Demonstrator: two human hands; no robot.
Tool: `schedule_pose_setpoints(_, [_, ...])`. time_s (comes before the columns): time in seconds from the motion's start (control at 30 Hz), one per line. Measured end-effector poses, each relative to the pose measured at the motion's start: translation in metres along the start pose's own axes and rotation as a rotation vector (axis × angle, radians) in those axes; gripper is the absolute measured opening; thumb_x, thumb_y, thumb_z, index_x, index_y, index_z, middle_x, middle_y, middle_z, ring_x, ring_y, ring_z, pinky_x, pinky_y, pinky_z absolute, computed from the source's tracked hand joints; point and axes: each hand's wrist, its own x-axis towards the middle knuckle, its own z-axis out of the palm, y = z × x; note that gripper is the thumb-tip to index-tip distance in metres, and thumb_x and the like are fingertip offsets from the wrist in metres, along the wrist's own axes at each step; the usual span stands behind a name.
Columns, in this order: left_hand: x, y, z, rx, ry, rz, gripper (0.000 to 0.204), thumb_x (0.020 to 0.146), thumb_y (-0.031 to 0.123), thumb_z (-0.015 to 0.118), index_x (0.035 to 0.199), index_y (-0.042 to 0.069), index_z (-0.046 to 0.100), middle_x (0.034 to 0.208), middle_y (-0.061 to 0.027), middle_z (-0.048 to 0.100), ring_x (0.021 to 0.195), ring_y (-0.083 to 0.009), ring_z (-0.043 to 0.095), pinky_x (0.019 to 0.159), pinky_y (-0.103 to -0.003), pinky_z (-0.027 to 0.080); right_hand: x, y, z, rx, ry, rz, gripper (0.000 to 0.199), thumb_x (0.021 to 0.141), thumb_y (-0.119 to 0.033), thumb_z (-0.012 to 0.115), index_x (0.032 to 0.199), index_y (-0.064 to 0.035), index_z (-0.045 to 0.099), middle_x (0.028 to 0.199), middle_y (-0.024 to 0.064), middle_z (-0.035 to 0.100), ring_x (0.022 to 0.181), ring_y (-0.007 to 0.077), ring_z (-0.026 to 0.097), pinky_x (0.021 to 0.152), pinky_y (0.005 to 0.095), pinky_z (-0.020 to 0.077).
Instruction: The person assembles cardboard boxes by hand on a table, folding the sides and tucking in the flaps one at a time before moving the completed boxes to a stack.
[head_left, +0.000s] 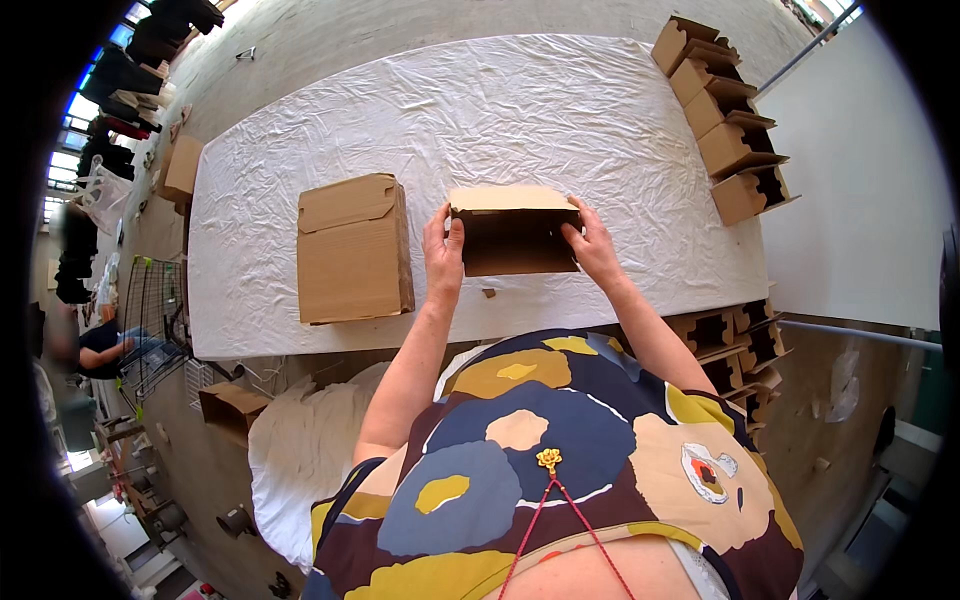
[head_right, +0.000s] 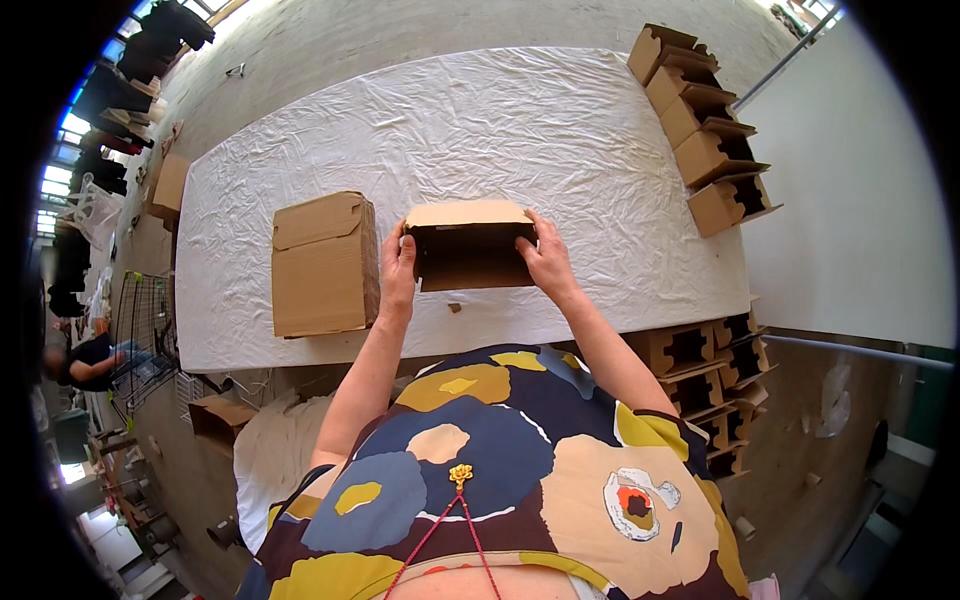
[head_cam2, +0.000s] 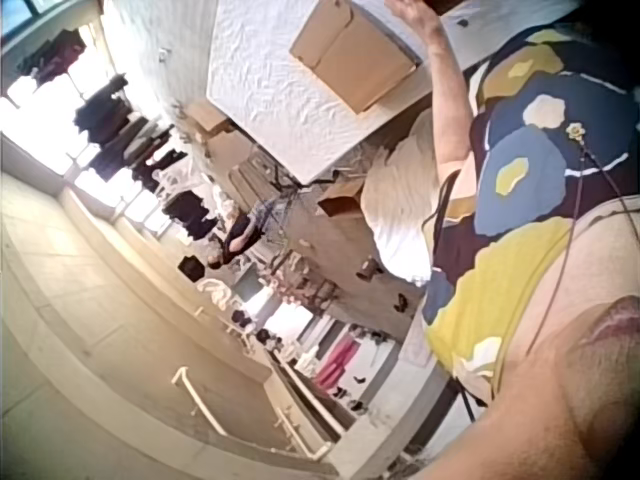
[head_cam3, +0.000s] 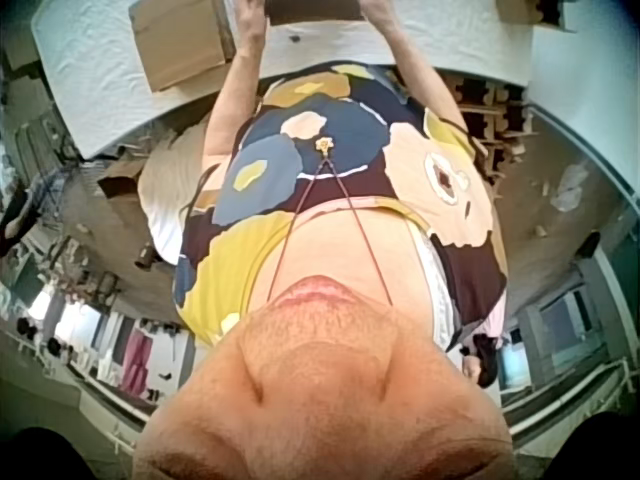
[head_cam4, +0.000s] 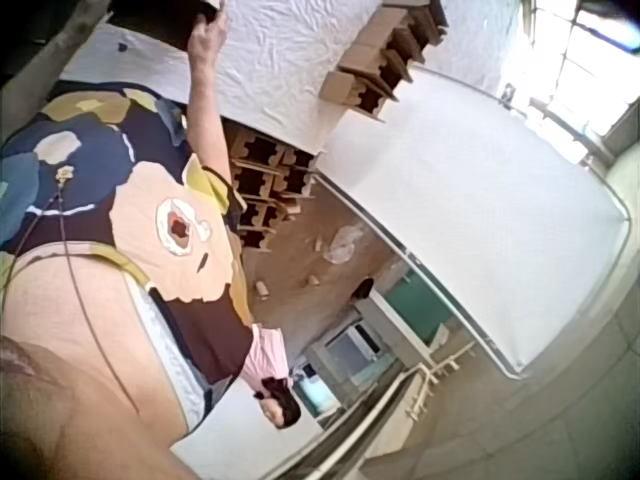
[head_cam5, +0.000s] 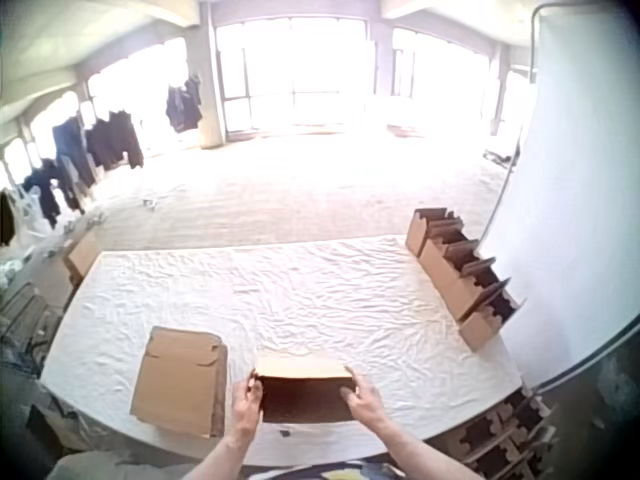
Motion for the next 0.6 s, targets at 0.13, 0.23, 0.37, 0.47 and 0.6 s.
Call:
schedule_pose_setpoints(0.13, [-0.003,-0.02,-0.007,0.12,-0.046,-0.098,0.068,0.099,0.056,0.052,0.144,0.005,0.048,0.131,-0.0134,0.051,0.124,-0.0263,0.047,0.107,-0.037,0.036,0.001,0.007,-0.002,-0.106,-0.119,0.165,0.038,0.091,-0.014,0.064,0.127,-0.0026,0.06,0.116,0.0189,0.067,0.107,0.0309,0.064,0.091,0.0379,0.0499])
schedule_pose_setpoints(0.23, [-0.01,-0.021,-0.005,0.039,0.014,-0.157,0.063,0.097,0.048,0.061,0.144,0.007,0.048,0.129,-0.0127,0.053,0.122,-0.0272,0.049,0.105,-0.037,0.038,-0.005,0.012,0.002,0.003,-0.131,0.154,0.034,0.091,-0.014,0.065,0.122,-0.0015,0.063,0.111,0.0199,0.069,0.103,0.0316,0.067,0.087,0.039,0.052])
schedule_pose_setpoints(0.37, [-0.011,-0.016,-0.005,0.07,0.023,-0.021,0.056,0.09,0.014,0.064,0.143,0.007,0.049,0.127,-0.0123,0.055,0.119,-0.0263,0.052,0.103,-0.035,0.041,-0.007,0.009,0.005,0.034,-0.09,0.089,0.034,0.091,-0.013,0.063,0.123,-0.0018,0.063,0.109,0.0208,0.069,0.101,0.034,0.067,0.086,0.0395,0.0522])
schedule_pose_setpoints(0.47, [-0.003,-0.022,-0.013,0.121,-0.011,0.037,0.064,0.08,-0.004,0.055,0.142,0.006,0.05,0.127,-0.0134,0.056,0.117,-0.0275,0.054,0.102,-0.036,0.043,-0.004,0.002,0.006,-0.039,-0.036,-0.028,0.033,0.091,-0.013,0.062,0.122,-0.0016,0.063,0.106,0.0222,0.069,0.099,0.0381,0.066,0.085,0.0424,0.052])
schedule_pose_setpoints(0.6, [0.008,-0.013,-0.015,0.273,-0.084,0.034,0.065,0.074,-0.007,0.049,0.138,0.005,0.052,0.128,-0.0163,0.058,0.118,-0.0321,0.055,0.103,-0.038,0.043,0.007,-0.009,0.0,-0.215,-0.03,0.04,0.028,0.092,-0.015,0.056,0.114,-0.002,0.065,0.105,0.0252,0.067,0.099,0.0442,0.063,0.084,0.0497,0.0502])
